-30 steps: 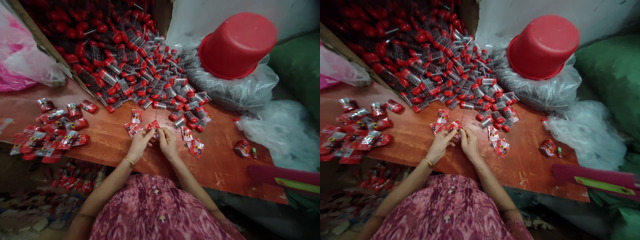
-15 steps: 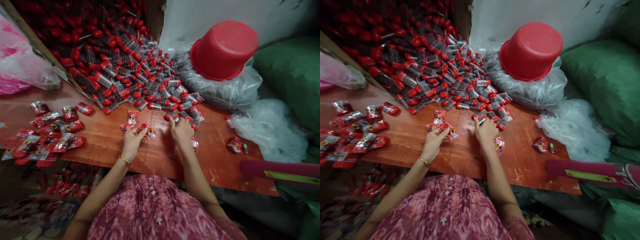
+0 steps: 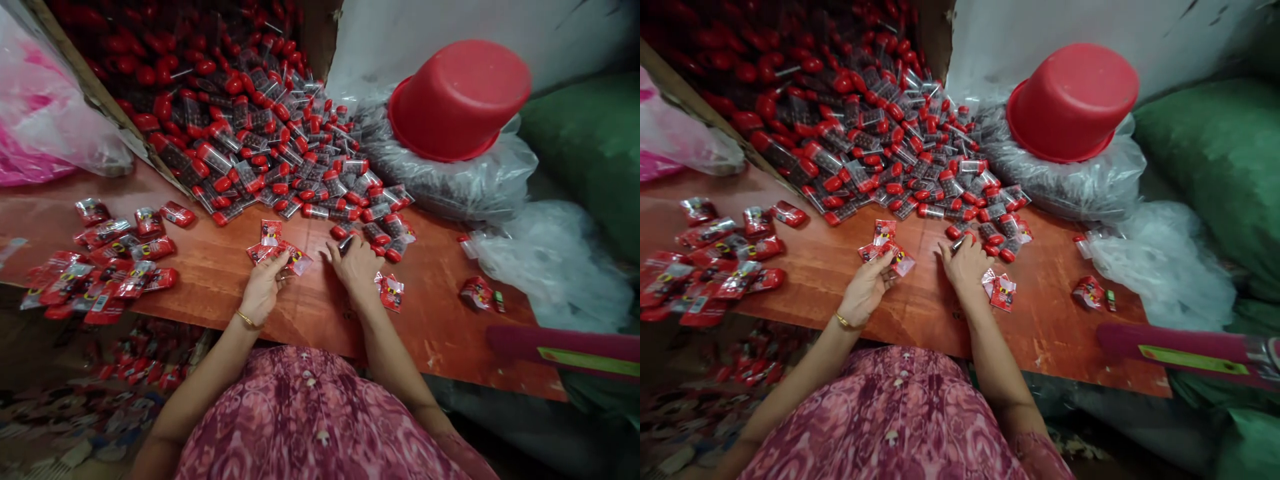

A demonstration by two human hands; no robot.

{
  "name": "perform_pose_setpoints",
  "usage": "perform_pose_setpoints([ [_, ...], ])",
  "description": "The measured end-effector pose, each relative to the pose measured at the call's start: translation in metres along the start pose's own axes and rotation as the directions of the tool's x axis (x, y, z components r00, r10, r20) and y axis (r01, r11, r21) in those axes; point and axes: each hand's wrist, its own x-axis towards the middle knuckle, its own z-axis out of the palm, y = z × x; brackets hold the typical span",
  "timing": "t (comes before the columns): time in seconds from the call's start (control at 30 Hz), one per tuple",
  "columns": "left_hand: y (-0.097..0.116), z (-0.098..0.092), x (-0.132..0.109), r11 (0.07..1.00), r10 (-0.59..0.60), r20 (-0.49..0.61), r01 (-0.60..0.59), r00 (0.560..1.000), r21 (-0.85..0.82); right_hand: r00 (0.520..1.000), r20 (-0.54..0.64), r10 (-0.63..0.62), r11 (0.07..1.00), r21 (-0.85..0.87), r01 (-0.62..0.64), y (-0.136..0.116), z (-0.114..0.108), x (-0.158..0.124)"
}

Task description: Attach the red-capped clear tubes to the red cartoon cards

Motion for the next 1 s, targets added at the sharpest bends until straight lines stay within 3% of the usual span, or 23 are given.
perform_pose_setpoints([
  [0.2,-0.001,-0.004,0.003,1.0,-0.015,-0.025,0.014,1.0,-0.01,0.988,0.037,-0.153,0.988,0.017,0.153,0.004,0.007,-0.022],
  [0.33,0.0,-0.006,0.008,1.0,-0.006,-0.03,0.006,1.0,-0.003,0.996,-0.078,-0.04,0.998,0.05,0.044,0.008,0.003,-0.013],
  [0.43,0.002,-0.005,0.008,1.0,0.007,-0.025,-0.007,1.0,0.003,0.998,-0.061,-0.017,0.999,0.047,0.02,0.006,0.006,0.007],
  [0.53,0.004,-0.006,0.005,1.0,0.027,-0.031,-0.027,0.999,-0.009,0.982,0.008,-0.191,0.98,0.066,0.19,0.005,0.014,0.009],
  [0.63,0.006,-0.01,0.006,0.999,0.039,-0.038,-0.04,0.999,-0.018,0.881,0.037,-0.472,0.874,0.155,0.461,0.012,0.02,-0.01],
  [0.7,0.008,-0.011,0.007,0.999,0.042,-0.037,-0.043,0.998,-0.019,0.828,0.023,-0.56,0.813,0.208,0.544,0.019,0.02,-0.024],
  [0.87,0.007,-0.007,0.008,0.999,0.052,-0.008,-0.052,0.999,0.009,0.932,-0.047,-0.358,0.911,0.203,0.36,0.021,0.017,-0.041],
  [1.0,0.005,-0.007,0.005,0.999,0.038,-0.016,-0.038,0.999,0.005,0.956,-0.015,-0.294,0.944,0.152,0.293,0.013,0.018,-0.041],
])
